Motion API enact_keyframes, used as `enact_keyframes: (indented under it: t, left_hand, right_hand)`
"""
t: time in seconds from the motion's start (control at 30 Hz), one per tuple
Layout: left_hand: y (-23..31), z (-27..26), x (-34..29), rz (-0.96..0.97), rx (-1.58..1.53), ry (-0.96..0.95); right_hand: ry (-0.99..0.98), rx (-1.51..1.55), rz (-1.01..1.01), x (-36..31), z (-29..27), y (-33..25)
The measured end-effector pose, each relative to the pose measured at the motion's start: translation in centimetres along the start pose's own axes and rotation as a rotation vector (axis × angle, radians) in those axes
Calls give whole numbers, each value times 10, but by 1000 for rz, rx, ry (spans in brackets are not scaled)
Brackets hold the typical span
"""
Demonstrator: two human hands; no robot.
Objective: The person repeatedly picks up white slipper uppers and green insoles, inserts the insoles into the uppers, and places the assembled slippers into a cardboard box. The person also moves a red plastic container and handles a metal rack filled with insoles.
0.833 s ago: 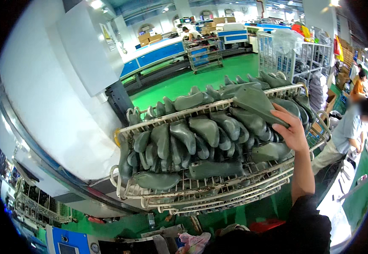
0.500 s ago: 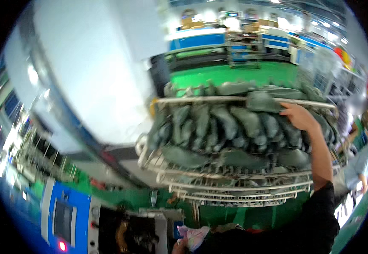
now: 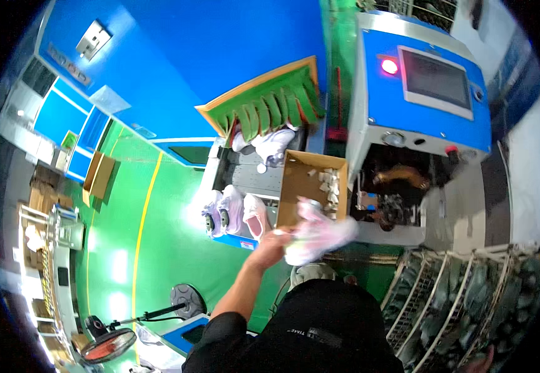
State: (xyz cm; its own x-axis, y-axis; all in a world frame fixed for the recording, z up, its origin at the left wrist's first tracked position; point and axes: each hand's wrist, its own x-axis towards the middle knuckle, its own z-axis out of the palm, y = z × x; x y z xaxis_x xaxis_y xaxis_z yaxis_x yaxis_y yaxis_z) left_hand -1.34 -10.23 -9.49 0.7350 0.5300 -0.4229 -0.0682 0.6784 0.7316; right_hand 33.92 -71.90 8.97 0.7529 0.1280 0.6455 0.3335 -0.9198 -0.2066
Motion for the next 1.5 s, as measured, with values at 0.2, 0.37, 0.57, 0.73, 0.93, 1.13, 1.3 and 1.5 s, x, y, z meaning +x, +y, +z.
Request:
enact_keyframes:
  t: [0.2,0.37,0.57,0.73,0.93,1.13,1.3,1.5]
  left_hand:
    - [24,-98,-35,313,597,362]
    - [-42,-148,15,412,1248,524]
    - [-8,-134,14,241,1663,308]
    - [135,-126,39,-359,1076,-125]
    - [150,-213,231,154,1124,588]
    - [153,-262,372,64,1544,690]
    - [158,-297,368,238,1714,499]
    - [245,-253,307,300,1528,656]
  right_hand:
    - [-372,418,-261,43,157,-214]
    - [-324,803,-735,61,213,-402]
    - [-83,747,-798,65,223,-545]
    - [192,494,-854,60,294,-582]
    - [420,552,-823,61,324,-595]
    - [411,437,-786,55,334,-580]
    - [421,429,-789,51,336,-577]
    - [426,465,-803,55,337,-586]
